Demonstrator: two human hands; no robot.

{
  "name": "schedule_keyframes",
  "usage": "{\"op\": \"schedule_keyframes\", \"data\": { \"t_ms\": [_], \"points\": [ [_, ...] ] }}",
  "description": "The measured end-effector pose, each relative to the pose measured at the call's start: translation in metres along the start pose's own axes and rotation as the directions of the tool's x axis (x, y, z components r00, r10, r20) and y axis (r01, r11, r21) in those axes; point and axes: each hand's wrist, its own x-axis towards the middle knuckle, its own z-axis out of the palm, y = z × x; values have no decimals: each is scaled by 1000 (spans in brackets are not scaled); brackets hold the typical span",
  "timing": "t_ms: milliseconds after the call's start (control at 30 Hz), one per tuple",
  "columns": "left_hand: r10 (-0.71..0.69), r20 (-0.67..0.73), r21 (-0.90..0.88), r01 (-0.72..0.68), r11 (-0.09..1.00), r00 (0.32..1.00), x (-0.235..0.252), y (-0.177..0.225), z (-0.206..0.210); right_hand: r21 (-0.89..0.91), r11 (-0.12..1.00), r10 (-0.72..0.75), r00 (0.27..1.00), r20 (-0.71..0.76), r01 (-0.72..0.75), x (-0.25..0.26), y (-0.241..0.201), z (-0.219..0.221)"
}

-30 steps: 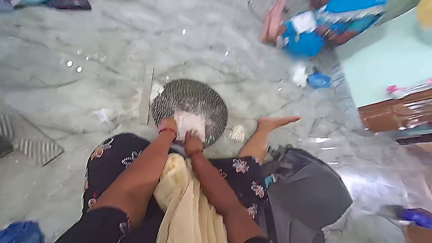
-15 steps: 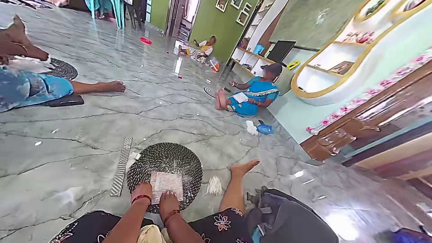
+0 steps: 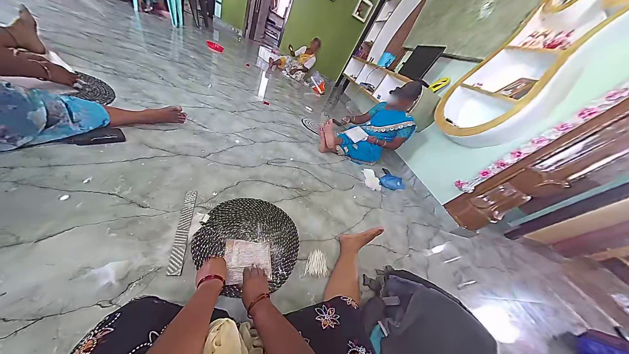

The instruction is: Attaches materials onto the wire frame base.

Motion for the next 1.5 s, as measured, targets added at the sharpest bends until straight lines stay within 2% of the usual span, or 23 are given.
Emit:
{"op": "schedule_keyframes", "data": {
  "t_ms": [67,200,333,500,700,1033,1133,1267,1333,1500],
  "points": [
    [1,-9,-24,-1,1000,1000,0,0,-2,1,1000,15,1000,5,-15,6,3,-6],
    [-4,-9,-23,4,1000,1000,0,0,-1,-9,1000,-21,992,122,22,21,14,-7],
    [-17,-4,10,17,1000,1000,1,4,-1,3,1000,-27,998,63,27,9,12,8],
    [1,-1,45,-1,999,1000,-4,2,-3,21,1000,-11,1000,-20,11,-2,8,5],
    [13,-16,31,-12,999,1000,-1,3,-1,-13,996,-86,991,107,88,24,15,-7],
    [12,-1,59,-12,998,1000,1,-1,2,24,1000,-13,1000,24,12,-7,0,26],
    [41,22,45,-42,998,999,-1,0,0,39,999,-14,1000,-9,14,-5,8,14],
    [45,13,47,-46,998,999,0,2,-1,-33,997,-64,989,132,69,19,16,-7],
    [34,2,46,-34,998,999,2,2,-3,-47,996,-63,991,120,69,24,15,-2],
    [27,18,-24,-26,999,999,-5,6,2,12,999,46,998,33,-47,-4,1,7]
  ]
}}
